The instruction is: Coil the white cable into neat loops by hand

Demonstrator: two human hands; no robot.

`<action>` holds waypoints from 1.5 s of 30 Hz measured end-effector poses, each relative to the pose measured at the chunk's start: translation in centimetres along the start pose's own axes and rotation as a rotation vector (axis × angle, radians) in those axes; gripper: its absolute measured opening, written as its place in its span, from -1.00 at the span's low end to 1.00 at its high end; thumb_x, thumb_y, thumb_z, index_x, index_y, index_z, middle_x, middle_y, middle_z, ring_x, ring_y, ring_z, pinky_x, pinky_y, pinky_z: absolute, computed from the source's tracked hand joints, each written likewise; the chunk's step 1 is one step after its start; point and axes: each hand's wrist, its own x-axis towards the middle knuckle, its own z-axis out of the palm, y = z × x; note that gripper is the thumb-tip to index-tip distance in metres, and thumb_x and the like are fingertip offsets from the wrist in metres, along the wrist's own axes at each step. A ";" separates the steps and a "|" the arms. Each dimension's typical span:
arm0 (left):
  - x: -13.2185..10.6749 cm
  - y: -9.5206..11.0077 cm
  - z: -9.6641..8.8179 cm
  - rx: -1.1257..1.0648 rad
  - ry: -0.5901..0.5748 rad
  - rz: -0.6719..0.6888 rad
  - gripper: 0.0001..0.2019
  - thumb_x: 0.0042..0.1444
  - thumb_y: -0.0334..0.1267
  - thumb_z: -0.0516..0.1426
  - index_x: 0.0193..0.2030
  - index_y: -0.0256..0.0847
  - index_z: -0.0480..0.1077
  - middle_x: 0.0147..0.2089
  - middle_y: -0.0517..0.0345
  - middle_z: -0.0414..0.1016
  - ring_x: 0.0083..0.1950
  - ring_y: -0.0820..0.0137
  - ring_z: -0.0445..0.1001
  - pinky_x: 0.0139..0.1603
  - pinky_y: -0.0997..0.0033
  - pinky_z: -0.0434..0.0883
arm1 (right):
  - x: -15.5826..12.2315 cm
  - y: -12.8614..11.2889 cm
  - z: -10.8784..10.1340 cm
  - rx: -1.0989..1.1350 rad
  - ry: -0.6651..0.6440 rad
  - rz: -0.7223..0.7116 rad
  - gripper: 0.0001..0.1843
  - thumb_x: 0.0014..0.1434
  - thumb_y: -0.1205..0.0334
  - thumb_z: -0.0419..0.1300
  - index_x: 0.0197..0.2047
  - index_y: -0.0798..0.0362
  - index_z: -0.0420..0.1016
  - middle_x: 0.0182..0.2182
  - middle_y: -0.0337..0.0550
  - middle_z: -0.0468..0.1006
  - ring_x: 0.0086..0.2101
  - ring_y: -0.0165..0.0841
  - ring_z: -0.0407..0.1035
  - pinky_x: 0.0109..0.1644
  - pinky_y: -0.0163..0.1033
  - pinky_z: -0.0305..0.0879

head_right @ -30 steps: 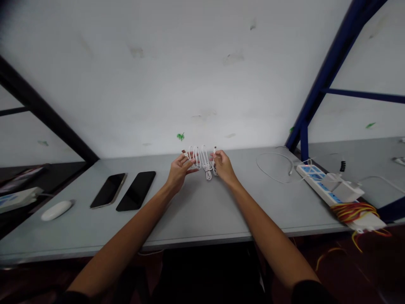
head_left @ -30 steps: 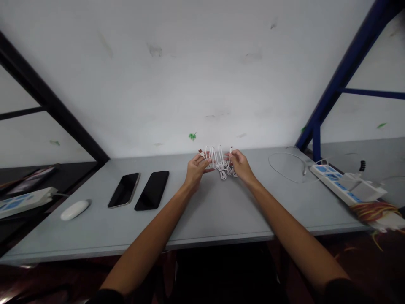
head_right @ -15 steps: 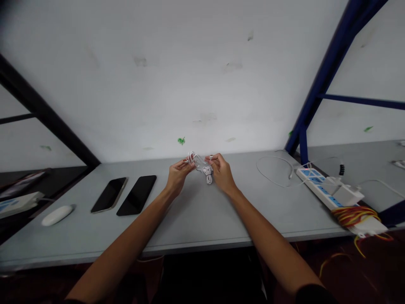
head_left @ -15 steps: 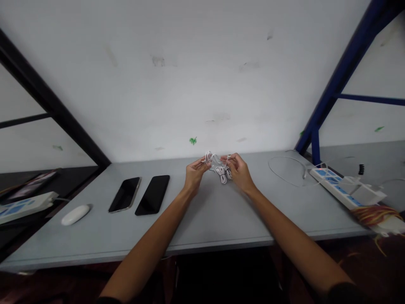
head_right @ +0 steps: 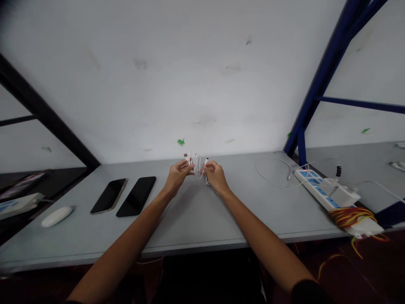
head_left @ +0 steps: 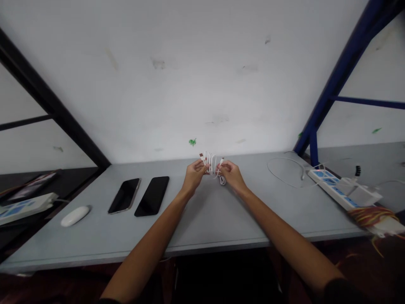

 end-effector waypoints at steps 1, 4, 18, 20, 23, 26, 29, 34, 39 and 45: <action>0.1 -0.1 -0.3 0.043 0.011 -0.029 -0.51 0.03 -0.13 0.36 0.05 -0.39 0.48 -0.26 0.02 0.64 -0.29 0.36 0.59 -0.21 0.32 0.57 | 0.1 0.2 0.3 -0.040 -0.009 0.029 -0.81 0.14 0.09 0.30 -0.28 0.02 0.46 -0.40 -0.18 0.64 -0.31 -0.28 0.59 -0.13 -0.17 0.52; 0.1 -0.4 -1.3 0.201 0.032 -0.122 -0.45 0.10 -0.24 0.29 0.20 -0.40 0.32 -0.42 0.17 0.56 -0.42 0.38 0.54 -0.30 0.31 0.56 | 0.3 0.4 1.1 -0.286 -0.081 0.045 -0.91 0.18 0.24 0.25 -0.32 0.07 0.53 -0.38 -0.12 0.67 -0.34 -0.28 0.57 -0.19 -0.21 0.47; -1.5 1.5 -1.8 1.403 -0.148 -0.190 -0.61 0.38 0.01 -0.11 -0.10 -0.18 0.41 -0.03 -0.22 0.59 0.01 0.02 0.58 -0.07 0.17 0.37 | -1.8 -1.2 1.8 -1.256 -0.262 -0.150 -0.69 0.43 0.21 0.06 -0.20 0.13 0.60 -0.20 0.09 0.66 -0.23 -0.26 0.50 -0.16 -0.25 0.20; -1.6 1.5 -1.7 1.416 -0.182 -0.215 -0.53 0.40 0.06 -0.16 -0.14 -0.18 0.44 0.00 -0.23 0.59 0.04 0.02 0.57 -0.03 0.16 0.38 | -2.1 -1.4 2.1 -1.240 -0.292 -0.135 -0.67 0.43 0.22 0.05 -0.21 0.13 0.61 -0.23 0.10 0.66 -0.26 -0.25 0.50 -0.19 -0.25 0.20; -1.8 1.5 -1.5 1.418 -0.210 -0.215 -0.44 0.39 0.16 -0.21 -0.08 -0.19 0.45 0.01 -0.25 0.58 0.07 -0.01 0.57 -0.02 0.15 0.39 | -2.2 -1.7 2.7 -1.130 -0.346 -0.130 -0.64 0.43 0.29 0.01 -0.24 0.11 0.63 -0.27 0.04 0.68 -0.30 -0.28 0.50 -0.20 -0.26 0.22; -2.1 1.7 -1.3 1.460 -0.198 -0.203 -0.42 0.39 0.18 -0.20 0.05 -0.22 0.41 0.04 -0.29 0.57 0.09 -0.04 0.57 -0.02 0.13 0.40 | -2.0 -2.2 2.4 -0.985 -0.375 -0.140 -0.68 0.37 0.42 0.04 -0.14 0.07 0.65 -0.22 -0.06 0.69 -0.25 -0.33 0.52 -0.13 -0.31 0.26; -2.6 2.0 -0.9 1.537 -0.148 -0.197 -0.43 0.40 0.16 -0.19 0.14 -0.27 0.35 0.02 -0.31 0.58 0.08 -0.04 0.58 0.00 0.14 0.41 | -1.6 -2.7 0.9 -0.993 -0.250 -0.162 -0.73 0.35 0.42 0.09 -0.03 0.09 0.59 -0.16 -0.06 0.68 -0.18 -0.33 0.50 -0.05 -0.30 0.27; -3.1 2.0 -0.2 1.638 -0.126 -0.113 -0.33 0.34 0.26 -0.11 0.23 -0.33 0.27 -0.03 -0.39 0.58 0.05 -0.10 0.59 0.02 0.08 0.39 | -1.6 -3.0 -1.5 -1.280 -0.125 -0.200 -0.83 0.37 0.14 0.19 -0.16 0.06 0.52 -0.15 0.00 0.61 -0.14 -0.23 0.45 -0.12 -0.23 0.24; -2.9 1.3 -0.3 1.633 -0.163 -0.092 -0.43 0.32 0.16 0.02 0.20 -0.31 0.29 -0.02 -0.38 0.58 0.06 -0.10 0.58 0.00 0.09 0.37 | -2.3 -2.9 -0.8 -1.481 -0.223 -0.215 -0.81 0.30 0.13 0.27 -0.17 0.10 0.55 -0.10 0.13 0.59 -0.08 -0.12 0.44 -0.06 -0.15 0.24; -2.6 0.9 -0.2 1.606 -0.123 -0.108 -0.49 0.34 0.10 0.02 0.18 -0.31 0.30 -0.04 -0.33 0.58 0.03 -0.09 0.58 -0.03 0.12 0.36 | -2.6 -2.8 -0.1 -1.530 -0.214 -0.209 -0.78 0.28 0.13 0.26 -0.12 0.11 0.59 -0.09 0.16 0.61 -0.01 -0.07 0.43 0.06 -0.07 0.19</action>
